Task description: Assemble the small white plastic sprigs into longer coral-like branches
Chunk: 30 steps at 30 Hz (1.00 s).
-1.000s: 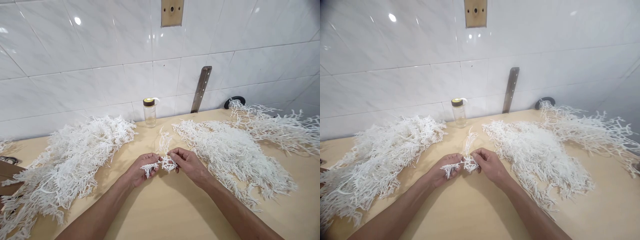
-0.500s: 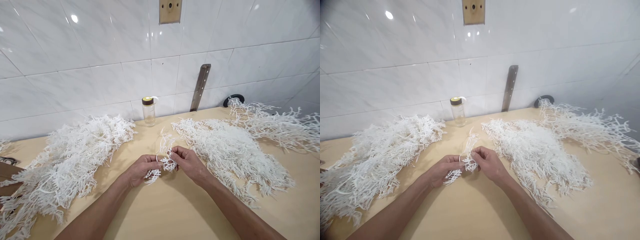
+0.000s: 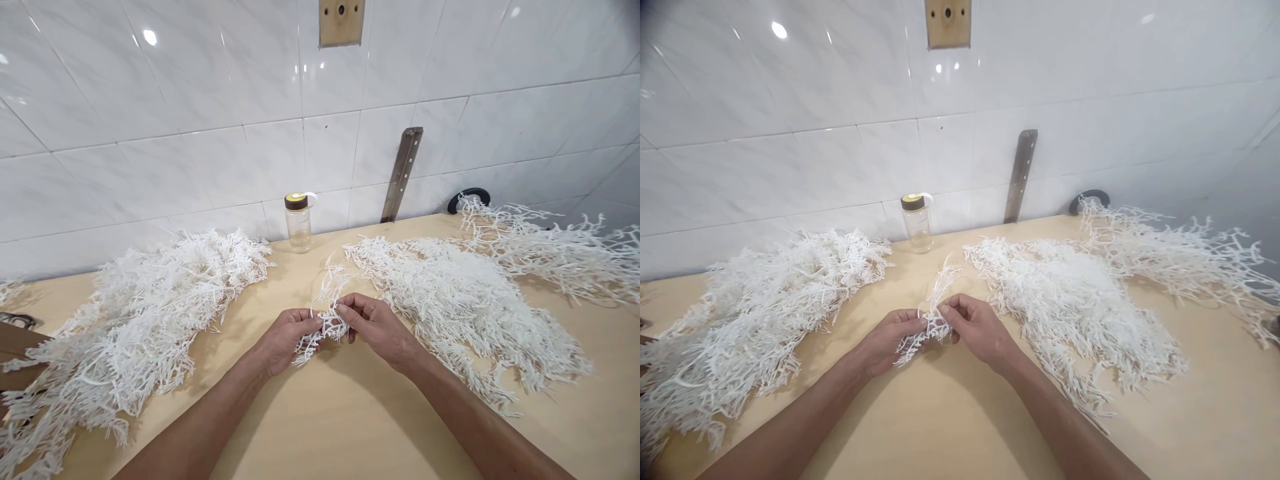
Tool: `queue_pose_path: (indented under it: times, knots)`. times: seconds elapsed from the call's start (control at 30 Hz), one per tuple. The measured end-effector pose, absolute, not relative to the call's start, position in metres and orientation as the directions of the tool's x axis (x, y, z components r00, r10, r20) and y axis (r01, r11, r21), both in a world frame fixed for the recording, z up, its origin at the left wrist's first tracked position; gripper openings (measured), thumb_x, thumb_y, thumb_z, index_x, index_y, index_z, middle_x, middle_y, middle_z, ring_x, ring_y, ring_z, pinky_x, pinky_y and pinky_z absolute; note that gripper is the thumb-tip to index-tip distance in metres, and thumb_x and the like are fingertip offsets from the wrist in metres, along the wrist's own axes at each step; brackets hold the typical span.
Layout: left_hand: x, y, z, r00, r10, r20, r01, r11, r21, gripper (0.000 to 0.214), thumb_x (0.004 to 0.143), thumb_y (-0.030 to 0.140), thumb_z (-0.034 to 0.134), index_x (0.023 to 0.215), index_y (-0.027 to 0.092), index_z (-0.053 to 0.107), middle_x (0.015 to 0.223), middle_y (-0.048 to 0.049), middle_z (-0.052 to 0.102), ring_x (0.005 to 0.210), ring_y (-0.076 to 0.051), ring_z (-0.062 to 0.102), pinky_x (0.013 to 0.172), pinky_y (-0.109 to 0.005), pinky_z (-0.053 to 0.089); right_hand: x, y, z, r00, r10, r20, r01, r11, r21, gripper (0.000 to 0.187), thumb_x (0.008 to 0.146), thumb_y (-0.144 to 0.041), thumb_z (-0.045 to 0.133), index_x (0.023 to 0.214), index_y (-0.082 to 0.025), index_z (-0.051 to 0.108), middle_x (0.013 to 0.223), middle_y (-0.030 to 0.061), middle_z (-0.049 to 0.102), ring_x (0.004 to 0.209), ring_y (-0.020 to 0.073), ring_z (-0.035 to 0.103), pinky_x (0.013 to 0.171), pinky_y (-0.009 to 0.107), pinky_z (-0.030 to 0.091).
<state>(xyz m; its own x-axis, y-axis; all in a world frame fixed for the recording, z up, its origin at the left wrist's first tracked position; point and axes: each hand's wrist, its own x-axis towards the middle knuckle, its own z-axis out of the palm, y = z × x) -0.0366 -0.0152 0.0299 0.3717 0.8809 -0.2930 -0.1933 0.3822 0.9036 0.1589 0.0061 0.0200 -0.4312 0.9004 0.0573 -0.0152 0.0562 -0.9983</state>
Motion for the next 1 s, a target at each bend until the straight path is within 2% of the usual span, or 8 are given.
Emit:
queue_pose_path:
  times: [0.2,0.3,0.53,0.7,0.83,1.0]
  knots:
    - [-0.038,-0.013,0.025,0.274,0.907,-0.319,-0.207,0.38,0.902,0.037,0.067,0.043,0.083,0.076,0.01,0.068,0.061,-0.0029,0.061,0.051,-0.009,0.051,0.051,-0.022,0.035,0.163,0.004,0.024,-0.513,0.858,0.009,0.065,0.049,-0.997,0.028,0.084,-0.041,0.07,0.101,-0.02,0.064,0.089,0.0041,0.069,0.079,0.0173,0.061,0.068,0.029,0.05]
    - [-0.038,-0.012,0.025,0.268,0.905,-0.33,-0.218,0.39,0.894,0.036,0.067,0.041,0.083,0.075,0.01,0.068,0.057,-0.0016,0.059,0.048,-0.009,0.048,0.049,-0.022,0.033,0.163,0.006,0.02,-0.502,0.865,-0.003,0.084,0.046,-0.995,0.024,0.084,-0.038,0.069,0.099,-0.019,0.064,0.085,0.0032,0.068,0.076,0.0169,0.061,0.067,0.03,0.051]
    - [-0.04,-0.011,0.025,0.343,0.89,-0.302,-0.253,0.397,0.882,0.026,0.067,0.03,0.08,0.079,0.009,0.07,0.06,-0.0033,0.062,0.051,-0.01,0.052,0.052,-0.023,0.036,0.161,0.009,0.01,-0.422,0.906,-0.017,0.084,0.021,-0.996,0.027,0.082,-0.038,0.07,0.098,-0.017,0.064,0.08,0.0038,0.068,0.069,0.0156,0.06,0.061,0.028,0.048]
    - [-0.039,-0.014,0.034,0.369,0.883,-0.289,-0.274,0.4,0.875,0.025,0.061,0.022,0.076,0.081,0.009,0.07,0.068,-0.0072,0.066,0.058,-0.015,0.058,0.059,-0.027,0.044,0.159,0.008,0.012,-0.408,0.913,-0.022,0.112,0.027,-0.993,0.026,0.081,-0.034,0.069,0.1,-0.017,0.063,0.084,0.0048,0.071,0.074,0.0171,0.063,0.064,0.028,0.047]
    - [-0.036,-0.016,0.033,0.358,0.891,-0.281,-0.231,0.376,0.897,0.029,0.065,0.031,0.082,0.082,0.011,0.069,0.068,-0.0055,0.065,0.058,-0.014,0.058,0.057,-0.026,0.041,0.157,0.007,0.012,-0.39,0.921,-0.008,0.112,0.039,-0.993,0.022,0.081,-0.034,0.069,0.096,-0.019,0.062,0.082,0.003,0.071,0.073,0.0174,0.064,0.064,0.029,0.048]
    - [-0.034,-0.017,0.027,0.247,0.907,-0.342,-0.167,0.388,0.907,0.034,0.064,0.038,0.085,0.075,0.012,0.066,0.06,-0.0027,0.061,0.053,-0.012,0.054,0.054,-0.025,0.036,0.156,0.005,0.012,-0.405,0.914,-0.006,0.104,0.039,-0.994,0.023,0.081,-0.032,0.07,0.099,-0.019,0.063,0.084,0.0034,0.072,0.075,0.0184,0.065,0.068,0.031,0.05]
